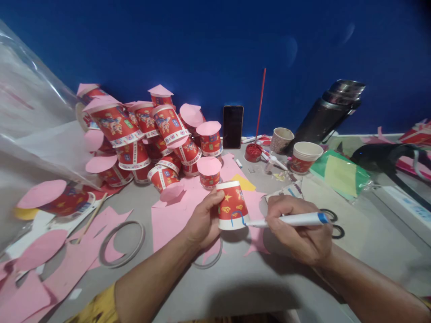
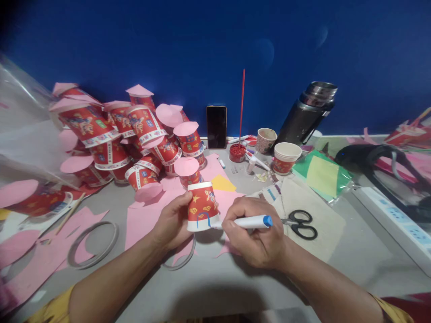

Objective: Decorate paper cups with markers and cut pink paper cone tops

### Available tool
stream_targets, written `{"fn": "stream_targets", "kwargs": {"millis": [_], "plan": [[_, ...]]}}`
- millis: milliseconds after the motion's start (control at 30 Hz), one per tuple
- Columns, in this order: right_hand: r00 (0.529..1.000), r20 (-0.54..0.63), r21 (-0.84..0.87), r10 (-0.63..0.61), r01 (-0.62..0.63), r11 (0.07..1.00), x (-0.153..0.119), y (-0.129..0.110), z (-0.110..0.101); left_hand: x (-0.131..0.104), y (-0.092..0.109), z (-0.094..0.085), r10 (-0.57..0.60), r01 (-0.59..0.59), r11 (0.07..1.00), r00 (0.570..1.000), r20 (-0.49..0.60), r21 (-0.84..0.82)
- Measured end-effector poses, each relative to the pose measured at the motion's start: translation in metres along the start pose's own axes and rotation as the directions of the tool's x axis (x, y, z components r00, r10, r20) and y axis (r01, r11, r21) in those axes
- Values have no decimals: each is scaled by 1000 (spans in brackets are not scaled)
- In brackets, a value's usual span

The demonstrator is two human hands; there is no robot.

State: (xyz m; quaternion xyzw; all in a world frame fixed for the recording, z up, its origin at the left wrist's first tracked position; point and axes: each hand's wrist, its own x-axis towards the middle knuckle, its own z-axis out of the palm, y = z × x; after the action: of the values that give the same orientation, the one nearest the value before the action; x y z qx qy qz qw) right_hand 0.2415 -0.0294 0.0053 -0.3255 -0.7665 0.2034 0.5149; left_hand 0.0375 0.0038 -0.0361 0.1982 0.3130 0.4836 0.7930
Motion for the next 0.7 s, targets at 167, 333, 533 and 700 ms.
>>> {"fn": "stream_targets", "kwargs": {"millis": [167, 333, 533, 700], "plan": [[997, -25, -6, -69, 69, 998, -2, 1, 2, -1, -2, 4, 41, -42, 999, 999, 30, 32], [990, 14, -4, -139, 139, 990, -1, 2, 5, -1, -4, 5, 81, -83, 995, 996, 39, 49], [987, 36, -57, -154, 156, 986, 5, -3, 4, -1, -4, 5, 82, -84, 995, 996, 44, 54], [988, 78, -18, -136, 138, 990, 6, -5, 3, -1, -4, 7, 67, -67, 997, 998, 17, 33]]}}
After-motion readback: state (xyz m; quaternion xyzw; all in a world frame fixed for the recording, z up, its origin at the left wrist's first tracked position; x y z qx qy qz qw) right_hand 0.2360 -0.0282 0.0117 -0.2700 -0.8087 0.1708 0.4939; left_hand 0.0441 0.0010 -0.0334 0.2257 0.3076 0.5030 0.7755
